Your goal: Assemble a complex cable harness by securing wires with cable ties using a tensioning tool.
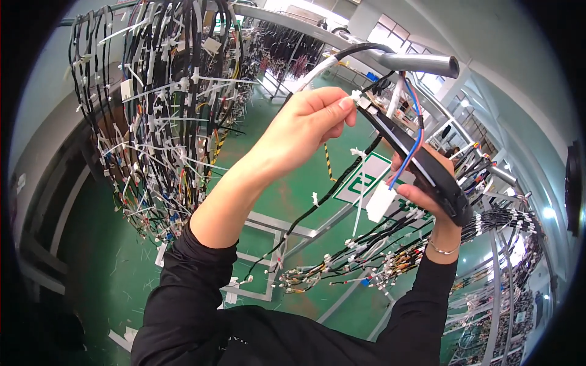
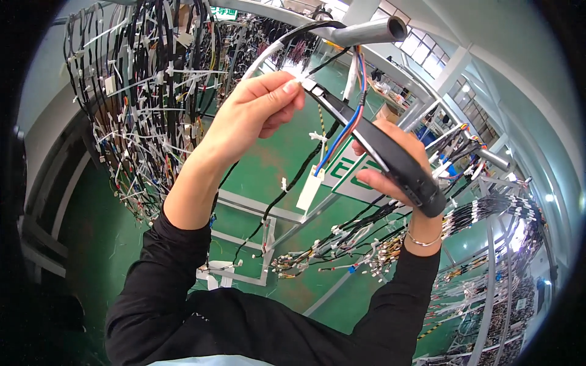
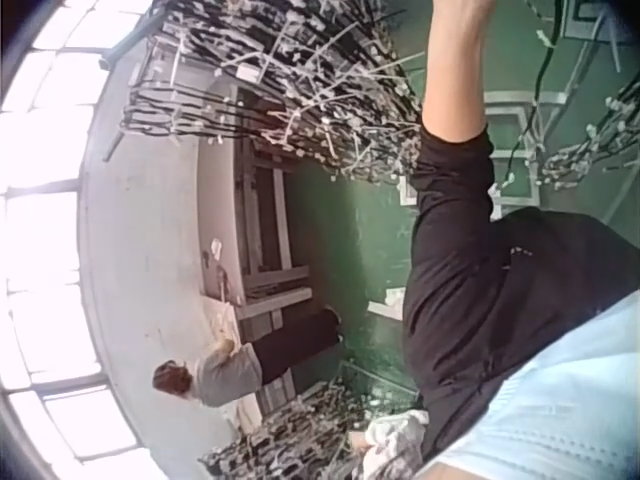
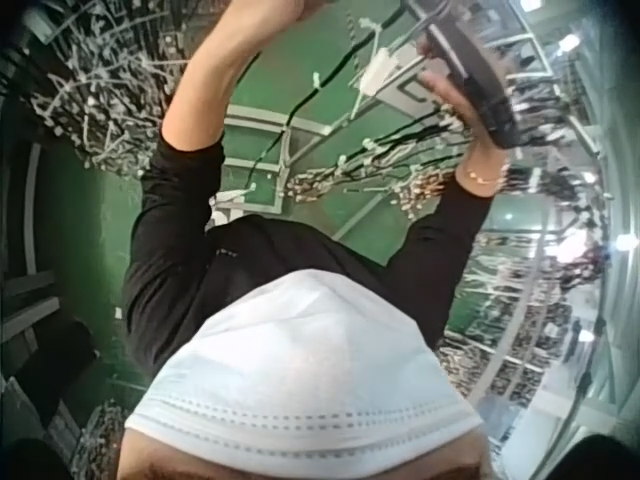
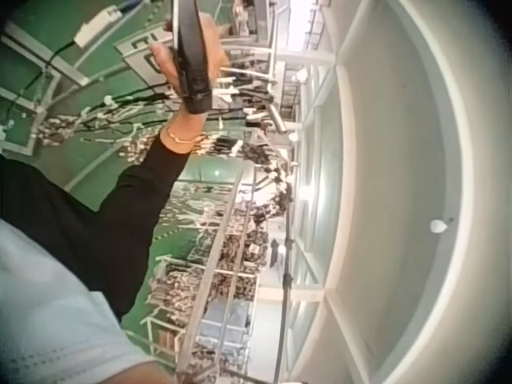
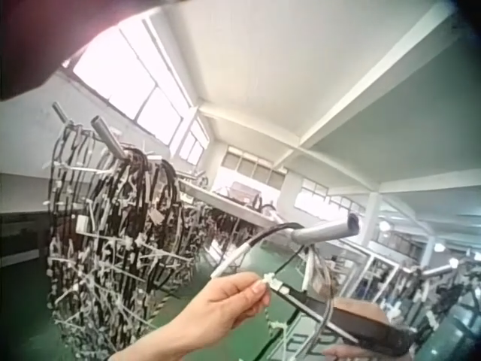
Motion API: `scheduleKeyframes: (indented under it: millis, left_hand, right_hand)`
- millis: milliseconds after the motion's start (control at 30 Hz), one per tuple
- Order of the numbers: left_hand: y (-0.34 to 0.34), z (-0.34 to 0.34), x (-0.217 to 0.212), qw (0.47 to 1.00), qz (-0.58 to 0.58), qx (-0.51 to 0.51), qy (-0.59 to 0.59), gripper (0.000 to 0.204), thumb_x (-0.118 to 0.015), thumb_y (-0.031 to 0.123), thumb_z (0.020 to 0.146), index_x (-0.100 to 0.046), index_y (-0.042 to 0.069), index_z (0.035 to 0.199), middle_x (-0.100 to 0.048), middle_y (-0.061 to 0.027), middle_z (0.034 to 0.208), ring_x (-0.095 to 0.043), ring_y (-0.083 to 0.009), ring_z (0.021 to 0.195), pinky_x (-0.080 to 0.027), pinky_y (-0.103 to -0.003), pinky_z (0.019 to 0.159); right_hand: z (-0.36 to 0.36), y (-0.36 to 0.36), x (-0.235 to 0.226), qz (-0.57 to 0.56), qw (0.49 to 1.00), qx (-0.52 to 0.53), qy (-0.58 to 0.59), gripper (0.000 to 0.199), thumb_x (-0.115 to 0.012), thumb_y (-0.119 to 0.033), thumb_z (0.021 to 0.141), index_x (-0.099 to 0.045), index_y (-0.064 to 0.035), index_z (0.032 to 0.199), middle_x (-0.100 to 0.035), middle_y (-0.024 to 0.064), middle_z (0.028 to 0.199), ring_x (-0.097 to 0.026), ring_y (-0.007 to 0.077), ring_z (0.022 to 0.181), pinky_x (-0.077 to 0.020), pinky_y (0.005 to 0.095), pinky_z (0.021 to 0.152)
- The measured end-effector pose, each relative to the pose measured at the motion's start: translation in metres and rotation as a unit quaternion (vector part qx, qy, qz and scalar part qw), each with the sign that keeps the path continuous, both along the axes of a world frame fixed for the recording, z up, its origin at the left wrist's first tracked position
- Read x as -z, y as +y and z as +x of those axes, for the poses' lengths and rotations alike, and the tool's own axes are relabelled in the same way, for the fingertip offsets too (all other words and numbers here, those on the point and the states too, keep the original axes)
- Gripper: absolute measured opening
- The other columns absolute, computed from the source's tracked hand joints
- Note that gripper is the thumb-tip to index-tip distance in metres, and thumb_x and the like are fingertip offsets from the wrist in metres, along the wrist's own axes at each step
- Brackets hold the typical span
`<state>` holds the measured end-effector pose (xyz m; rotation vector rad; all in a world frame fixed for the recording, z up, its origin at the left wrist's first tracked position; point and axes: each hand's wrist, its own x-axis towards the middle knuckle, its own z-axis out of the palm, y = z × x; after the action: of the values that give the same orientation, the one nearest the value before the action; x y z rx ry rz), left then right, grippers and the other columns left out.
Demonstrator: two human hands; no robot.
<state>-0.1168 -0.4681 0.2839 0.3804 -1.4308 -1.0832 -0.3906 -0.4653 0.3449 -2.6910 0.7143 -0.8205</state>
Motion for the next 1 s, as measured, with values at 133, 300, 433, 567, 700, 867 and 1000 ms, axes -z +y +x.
scheduleKeyframes:
  millis: [133, 300, 433, 567, 700, 867, 1000]
  left_hand:
    - [-0.013, -0.008, 0.011, 0.989, -0.098, -0.107, -0.025, 0.025, -0.052, 0.024, 0.106, -0.063, 0.005, 0.093, -0.047, 0.007, 0.072, -0.039, -0.0025, 0.068, -0.032, -0.019, 0.06]
    - [-0.01, -0.014, 0.013, 0.974, -0.124, -0.175, -0.076, 0.029, -0.052, 0.024, 0.106, -0.061, 0.001, 0.092, -0.047, 0.0035, 0.072, -0.042, -0.007, 0.07, -0.037, -0.023, 0.064]
    - [-0.015, -0.004, 0.019, 0.997, -0.039, 0.011, -0.061, 0.03, -0.05, 0.03, 0.106, -0.065, 0.005, 0.104, -0.04, 0.0081, 0.065, -0.032, -0.0025, 0.054, -0.025, -0.021, 0.048]
    - [-0.008, 0.023, 0.081, 0.976, -0.013, -0.027, -0.217, 0.027, -0.06, 0.022, 0.1, -0.063, 0.002, 0.117, -0.062, 0.0004, 0.085, -0.06, -0.0081, 0.082, -0.048, -0.024, 0.077]
    - [0.002, 0.038, 0.183, 0.916, 0.0, -0.132, -0.379, 0.018, -0.065, 0.017, 0.089, -0.064, 0.001, 0.097, -0.064, -0.0115, 0.081, -0.058, -0.0148, 0.078, -0.048, -0.033, 0.073]
    - [0.073, 0.024, 0.219, 0.976, 0.161, 0.093, -0.11, 0.021, -0.056, 0.017, 0.102, -0.066, 0.001, 0.111, -0.071, -0.0033, 0.088, -0.064, -0.0106, 0.088, -0.046, -0.029, 0.09]
    - [0.095, 0.011, 0.229, 0.98, 0.186, 0.047, 0.054, 0.026, -0.054, 0.02, 0.104, -0.064, 0.0, 0.118, -0.07, -0.0037, 0.087, -0.066, -0.0121, 0.087, -0.05, -0.031, 0.084]
  right_hand:
    - [0.013, 0.012, 0.008, -0.141, 0.99, 0.005, 0.021, 0.038, -0.078, -0.015, 0.076, -0.065, 0.0008, 0.107, -0.065, 0.0083, 0.088, -0.065, 0.0227, 0.079, -0.0507, 0.0308, 0.075]
    - [0.005, 0.02, 0.019, -0.176, 0.983, 0.048, 0.032, 0.028, -0.081, -0.012, 0.076, -0.065, 0.001, 0.096, -0.063, 0.0078, 0.072, -0.064, 0.0205, 0.061, -0.0478, 0.0286, 0.057]
    - [0.008, 0.023, 0.061, -0.255, 0.962, 0.094, -0.022, 0.034, -0.086, -0.017, 0.077, -0.065, 0.0033, 0.095, -0.063, 0.009, 0.07, -0.06, 0.0228, 0.055, -0.0483, 0.031, 0.055]
    - [-0.004, 0.051, 0.101, -0.404, 0.913, 0.057, -0.025, 0.052, -0.084, -0.015, 0.078, -0.057, 0.0077, 0.116, -0.062, 0.0199, 0.104, -0.061, 0.0357, 0.089, -0.0503, 0.0443, 0.078]
    - [-0.021, 0.053, 0.177, -0.307, 0.948, -0.085, 0.011, 0.048, -0.078, -0.006, 0.075, -0.056, 0.0073, 0.116, -0.061, 0.0224, 0.108, -0.061, 0.0394, 0.095, -0.0501, 0.0516, 0.084]
    - [-0.007, 0.03, 0.254, -0.113, 0.991, -0.064, -0.045, 0.035, -0.077, 0.001, 0.072, -0.06, 0.0074, 0.102, -0.063, 0.0174, 0.096, -0.062, 0.0327, 0.086, -0.0521, 0.0382, 0.079]
    - [-0.013, 0.013, 0.258, -0.101, 0.988, -0.094, -0.064, 0.036, -0.076, 0.001, 0.072, -0.06, 0.0063, 0.105, -0.063, 0.0168, 0.096, -0.063, 0.0308, 0.083, -0.0526, 0.0349, 0.075]
